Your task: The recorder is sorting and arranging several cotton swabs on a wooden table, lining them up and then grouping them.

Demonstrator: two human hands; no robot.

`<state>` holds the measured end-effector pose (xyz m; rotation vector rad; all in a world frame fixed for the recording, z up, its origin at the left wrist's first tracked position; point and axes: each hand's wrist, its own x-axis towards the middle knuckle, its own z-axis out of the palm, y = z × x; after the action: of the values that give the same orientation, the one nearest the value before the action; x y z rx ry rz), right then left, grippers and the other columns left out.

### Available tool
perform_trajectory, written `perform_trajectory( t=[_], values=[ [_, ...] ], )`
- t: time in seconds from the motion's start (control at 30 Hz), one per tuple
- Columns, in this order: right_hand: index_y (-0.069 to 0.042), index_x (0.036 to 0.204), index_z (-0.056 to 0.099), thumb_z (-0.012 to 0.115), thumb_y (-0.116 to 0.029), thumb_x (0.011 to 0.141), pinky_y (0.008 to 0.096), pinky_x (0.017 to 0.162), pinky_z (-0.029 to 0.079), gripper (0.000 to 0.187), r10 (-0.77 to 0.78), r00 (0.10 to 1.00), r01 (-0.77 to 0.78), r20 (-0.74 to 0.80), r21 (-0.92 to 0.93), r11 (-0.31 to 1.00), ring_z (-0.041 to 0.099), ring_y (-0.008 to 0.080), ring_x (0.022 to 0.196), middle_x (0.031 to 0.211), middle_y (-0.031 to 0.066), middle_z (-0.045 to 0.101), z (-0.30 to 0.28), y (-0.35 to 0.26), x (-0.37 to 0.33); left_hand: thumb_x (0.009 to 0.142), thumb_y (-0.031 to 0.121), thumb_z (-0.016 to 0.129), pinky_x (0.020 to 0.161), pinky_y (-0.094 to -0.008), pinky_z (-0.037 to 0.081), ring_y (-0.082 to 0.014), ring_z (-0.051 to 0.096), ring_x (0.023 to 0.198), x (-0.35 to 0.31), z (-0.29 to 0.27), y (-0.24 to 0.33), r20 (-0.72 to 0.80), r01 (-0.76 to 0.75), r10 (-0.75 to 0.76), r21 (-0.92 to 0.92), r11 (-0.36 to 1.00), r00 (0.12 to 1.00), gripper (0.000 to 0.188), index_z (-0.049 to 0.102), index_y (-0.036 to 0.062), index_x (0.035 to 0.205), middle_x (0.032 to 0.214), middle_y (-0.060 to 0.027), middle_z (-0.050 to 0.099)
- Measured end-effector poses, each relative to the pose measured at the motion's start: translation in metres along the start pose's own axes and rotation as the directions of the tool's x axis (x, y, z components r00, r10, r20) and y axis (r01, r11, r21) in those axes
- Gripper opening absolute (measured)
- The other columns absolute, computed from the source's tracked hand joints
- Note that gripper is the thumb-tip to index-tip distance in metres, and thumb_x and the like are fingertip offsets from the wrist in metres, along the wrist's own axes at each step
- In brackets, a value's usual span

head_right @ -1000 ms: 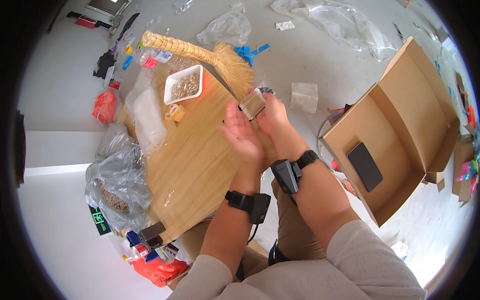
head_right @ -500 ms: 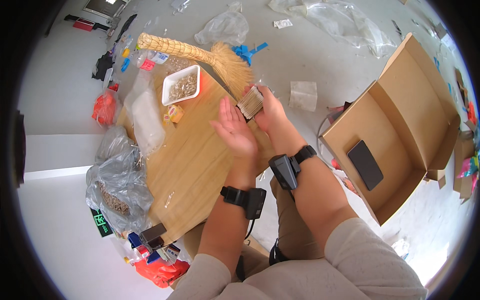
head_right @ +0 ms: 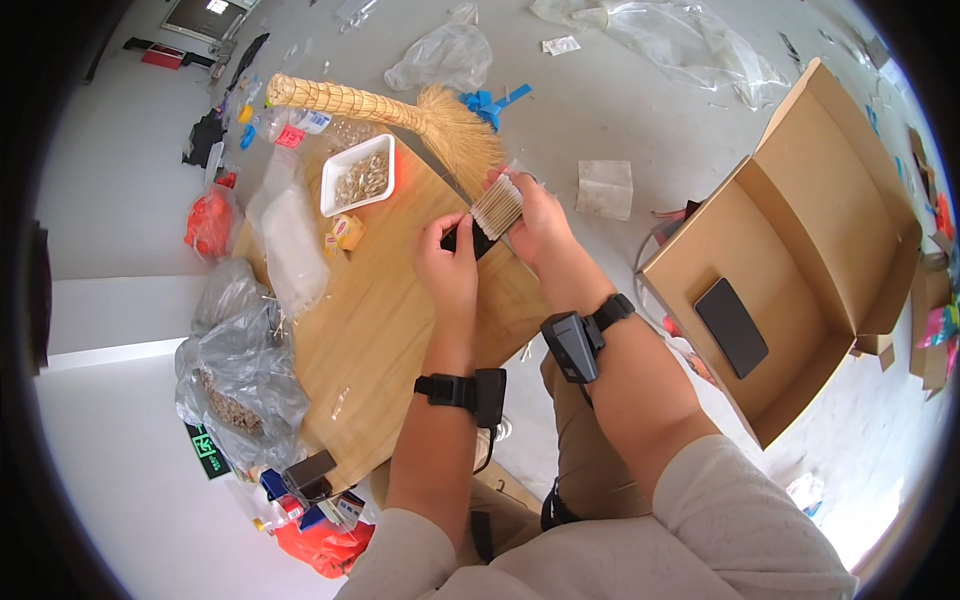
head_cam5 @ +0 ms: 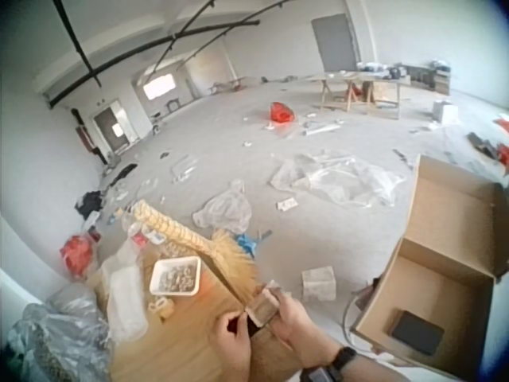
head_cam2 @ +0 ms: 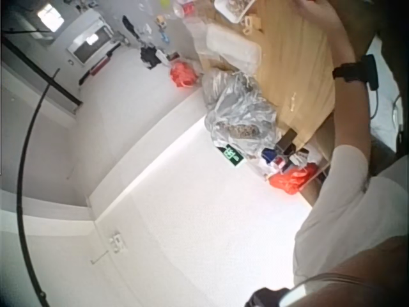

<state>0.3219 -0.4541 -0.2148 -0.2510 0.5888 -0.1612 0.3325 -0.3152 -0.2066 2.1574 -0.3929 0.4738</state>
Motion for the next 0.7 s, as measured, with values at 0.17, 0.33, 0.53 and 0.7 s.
perform_trajectory(
  t=[0.17,0.33,0.53,0.7],
  values=[
    [0.002,0.132,0.058,0.061,-0.014,0.104,0.0452,0.1,0.056,0.032,-0.012,0.999,0.013,0.037,-0.042,0.999,0.064,0.0266,0.122,0.127,0.0123,0.067,-0.002,0.004,-0.001,0.086,0.017,0.083,0.082,-0.0405,0.05,-0.0288,0.065,0.088,0.001,0.001,-0.001,0.043,0.012,-0.014,0.045,0.999,0.999,0.014,0.075,0.0055,0.089,0.089,-0.0099,0.068],
    [0.001,0.134,0.057,0.059,-0.012,0.105,0.0455,0.103,0.055,0.032,-0.019,0.999,0.022,0.046,-0.065,0.998,0.063,0.0268,0.125,0.129,0.0126,0.066,-0.003,0.004,-0.002,0.086,0.021,0.083,0.084,-0.0424,0.049,-0.0295,0.063,0.089,-0.002,0.003,-0.001,0.055,0.023,-0.031,0.133,0.991,0.998,0.016,0.076,0.0075,0.089,0.088,-0.0097,0.067],
    [0.002,0.129,0.056,0.046,-0.014,0.106,0.0486,0.105,0.053,0.03,0.042,0.999,-0.043,0.018,0.057,0.997,0.064,0.0308,0.121,0.129,0.0158,0.066,0.002,-0.001,-0.01,0.096,0.018,0.071,0.086,-0.0429,0.049,-0.0311,0.063,0.092,-0.005,-0.001,0.001,0.044,0.001,-0.012,0.244,0.97,0.999,0.011,0.075,0.0072,0.097,0.093,-0.0113,0.068],
    [0.006,0.138,0.049,0.035,-0.017,0.106,0.0496,0.114,0.045,0.042,0.019,1.0,-0.02,0.012,0.031,0.999,0.059,0.0341,0.129,0.138,0.0195,0.062,-0.004,-0.007,-0.012,0.108,0.009,0.043,0.114,-0.0512,0.04,-0.0416,0.057,0.132,-0.034,-0.015,0.023,0.162,0.077,-0.059,-0.109,0.991,0.985,0.036,0.062,-0.0047,0.136,0.132,-0.0203,0.068]
  ],
)
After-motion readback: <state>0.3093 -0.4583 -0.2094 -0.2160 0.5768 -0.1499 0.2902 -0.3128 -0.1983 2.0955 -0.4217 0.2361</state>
